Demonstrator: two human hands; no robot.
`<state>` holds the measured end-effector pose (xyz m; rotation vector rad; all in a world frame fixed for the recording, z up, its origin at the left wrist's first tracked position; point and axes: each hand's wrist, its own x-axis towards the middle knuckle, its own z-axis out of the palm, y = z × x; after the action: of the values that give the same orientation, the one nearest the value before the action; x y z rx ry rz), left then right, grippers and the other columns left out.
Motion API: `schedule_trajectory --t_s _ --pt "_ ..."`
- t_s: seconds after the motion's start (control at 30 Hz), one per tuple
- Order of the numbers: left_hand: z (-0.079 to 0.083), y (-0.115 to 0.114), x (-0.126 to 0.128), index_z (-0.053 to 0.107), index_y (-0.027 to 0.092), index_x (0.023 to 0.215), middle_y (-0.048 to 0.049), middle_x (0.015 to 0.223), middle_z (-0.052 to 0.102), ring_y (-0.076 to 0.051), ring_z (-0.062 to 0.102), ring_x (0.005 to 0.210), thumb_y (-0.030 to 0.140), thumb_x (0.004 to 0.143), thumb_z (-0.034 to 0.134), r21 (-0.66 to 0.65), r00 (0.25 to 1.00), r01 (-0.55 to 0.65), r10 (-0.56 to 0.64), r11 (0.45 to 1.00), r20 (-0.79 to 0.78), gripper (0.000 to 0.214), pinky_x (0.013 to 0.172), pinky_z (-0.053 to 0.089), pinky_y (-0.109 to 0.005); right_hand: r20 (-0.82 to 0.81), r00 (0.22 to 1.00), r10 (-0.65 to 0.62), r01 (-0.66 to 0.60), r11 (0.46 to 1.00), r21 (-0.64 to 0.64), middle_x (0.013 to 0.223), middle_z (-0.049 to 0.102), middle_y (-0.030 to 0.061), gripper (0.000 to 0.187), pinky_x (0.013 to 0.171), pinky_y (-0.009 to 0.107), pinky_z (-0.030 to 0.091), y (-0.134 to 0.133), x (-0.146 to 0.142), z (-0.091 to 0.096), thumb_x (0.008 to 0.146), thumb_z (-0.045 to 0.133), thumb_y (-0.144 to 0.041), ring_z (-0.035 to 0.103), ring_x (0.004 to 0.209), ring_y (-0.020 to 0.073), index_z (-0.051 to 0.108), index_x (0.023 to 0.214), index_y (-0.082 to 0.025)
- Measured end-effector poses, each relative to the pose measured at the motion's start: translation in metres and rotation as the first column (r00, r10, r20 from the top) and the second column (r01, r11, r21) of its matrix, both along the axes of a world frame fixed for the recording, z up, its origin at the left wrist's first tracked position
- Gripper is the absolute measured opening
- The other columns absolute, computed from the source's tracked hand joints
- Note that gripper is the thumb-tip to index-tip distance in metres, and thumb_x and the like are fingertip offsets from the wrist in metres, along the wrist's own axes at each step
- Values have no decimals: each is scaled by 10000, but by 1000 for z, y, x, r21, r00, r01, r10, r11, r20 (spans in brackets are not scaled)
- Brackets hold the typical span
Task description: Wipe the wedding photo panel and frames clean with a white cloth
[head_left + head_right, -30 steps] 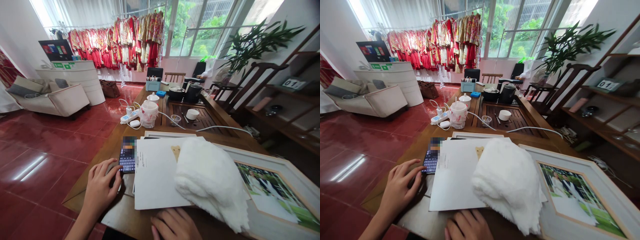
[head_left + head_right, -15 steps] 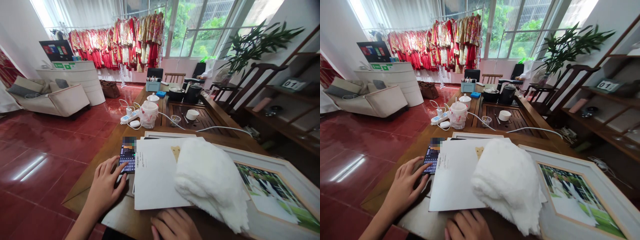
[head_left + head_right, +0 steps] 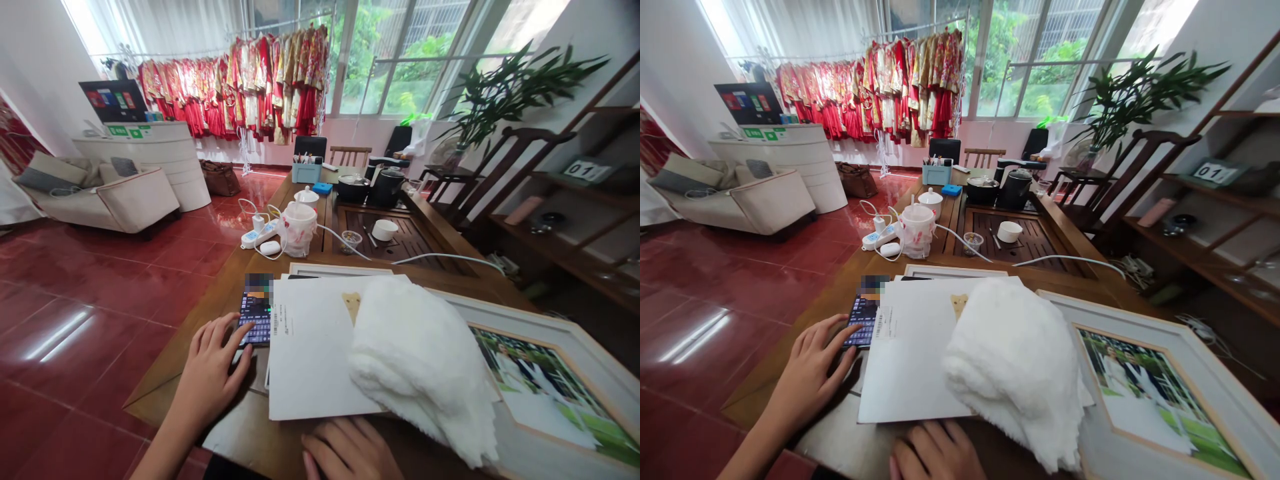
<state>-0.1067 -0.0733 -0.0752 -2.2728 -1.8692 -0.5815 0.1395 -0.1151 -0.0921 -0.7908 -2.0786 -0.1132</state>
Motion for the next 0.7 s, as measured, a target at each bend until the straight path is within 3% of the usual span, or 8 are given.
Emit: schedule_trajectory --t_s 0.23,0.5,0.7 --pt "-3 1 0 556 191 1260 -124 1248 576 -293 516 1185 350 974 385 -42 991 -131 132 990 31 369 1021 352 -498 -3 1000 -12 12 1000 22 588 628 -17 228 527 278 391 -1 1 0 815 480 -54 565 531 122 649 741 -188" --pt "-5 3 1 519 314 1362 -92 1386 465 -298 439 1279 395 950 446 -55 1000 -27 27 998 -8 426 1069 322 -522 12 1000 -4 4 1000 5 597 637 -22 222 531 282 387 -2 1 0 812 487 -50 566 525 119 647 749 -190" --pt "-3 4 1 504 366 1379 -73 1381 474 -296 437 1280 381 945 461 -65 1000 -7 6 998 -21 436 1092 302 -543 4 1000 -7 7 1000 14 606 646 -18 221 533 284 394 -1 -1 -1 801 485 -43 581 535 122 644 761 -192"
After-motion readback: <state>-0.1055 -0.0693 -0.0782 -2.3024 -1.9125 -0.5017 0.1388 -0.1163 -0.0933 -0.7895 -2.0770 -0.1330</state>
